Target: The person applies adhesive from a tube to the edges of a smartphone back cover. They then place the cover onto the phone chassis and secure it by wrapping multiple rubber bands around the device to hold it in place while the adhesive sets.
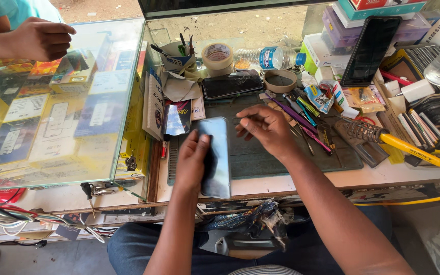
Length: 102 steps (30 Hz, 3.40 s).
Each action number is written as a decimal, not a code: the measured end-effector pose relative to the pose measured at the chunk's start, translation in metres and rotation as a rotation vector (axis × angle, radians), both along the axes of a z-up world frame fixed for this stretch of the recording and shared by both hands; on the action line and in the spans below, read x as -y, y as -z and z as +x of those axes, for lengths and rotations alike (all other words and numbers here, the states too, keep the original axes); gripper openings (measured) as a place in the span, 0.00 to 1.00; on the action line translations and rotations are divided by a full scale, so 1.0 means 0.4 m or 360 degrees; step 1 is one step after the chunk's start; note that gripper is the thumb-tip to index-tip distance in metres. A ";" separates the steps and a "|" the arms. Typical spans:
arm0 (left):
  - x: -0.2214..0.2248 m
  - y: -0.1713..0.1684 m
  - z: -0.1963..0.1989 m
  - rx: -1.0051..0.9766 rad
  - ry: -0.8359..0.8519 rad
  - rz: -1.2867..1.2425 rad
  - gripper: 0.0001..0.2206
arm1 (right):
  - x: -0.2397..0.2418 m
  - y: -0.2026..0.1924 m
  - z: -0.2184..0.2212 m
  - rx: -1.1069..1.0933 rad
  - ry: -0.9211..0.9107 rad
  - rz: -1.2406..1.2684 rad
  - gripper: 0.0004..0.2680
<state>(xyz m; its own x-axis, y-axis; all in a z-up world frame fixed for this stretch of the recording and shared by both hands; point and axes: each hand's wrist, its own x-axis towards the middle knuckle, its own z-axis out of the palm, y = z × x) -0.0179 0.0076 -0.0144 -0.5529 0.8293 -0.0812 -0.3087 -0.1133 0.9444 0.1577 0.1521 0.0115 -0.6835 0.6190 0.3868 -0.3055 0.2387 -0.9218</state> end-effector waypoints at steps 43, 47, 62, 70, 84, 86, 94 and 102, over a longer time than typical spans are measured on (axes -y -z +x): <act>0.104 -0.212 0.156 -0.2029 0.0288 0.0442 0.06 | 0.242 -0.149 0.229 -0.0125 0.0553 0.0987 0.13; 0.103 -0.209 0.157 -0.2024 0.0279 0.0452 0.06 | 0.237 -0.149 0.223 -0.0068 0.0591 0.1018 0.13; 0.100 -0.200 0.140 -0.1923 0.0242 0.0518 0.08 | 0.259 -0.188 0.172 0.0020 0.0569 0.1221 0.09; 0.097 -0.188 0.124 -0.1901 0.0236 0.0589 0.09 | 0.272 -0.181 0.158 0.0036 0.0518 0.1071 0.08; 0.042 -0.119 0.168 -0.2397 -0.0125 0.0402 0.39 | 0.266 -0.147 0.188 0.0207 0.0830 0.1041 0.10; 0.026 -0.103 0.153 -0.2373 -0.0046 0.0344 0.37 | 0.265 -0.158 0.200 0.0289 0.0830 0.1051 0.12; 0.032 -0.072 0.124 -0.1997 -0.0326 0.0358 0.34 | 0.177 -0.213 0.535 0.0951 0.1798 0.1533 0.17; 0.021 -0.074 0.144 -0.1884 -0.0302 0.0266 0.34 | 0.160 -0.149 0.669 0.1427 0.1764 0.0928 0.12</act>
<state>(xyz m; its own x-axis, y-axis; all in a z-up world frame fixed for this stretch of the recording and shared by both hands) 0.0398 -0.0009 0.0151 -0.3262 0.6790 0.6577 0.7714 -0.2109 0.6004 0.4254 0.0879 0.0713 -0.1300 0.8706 0.4745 0.8486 0.3452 -0.4009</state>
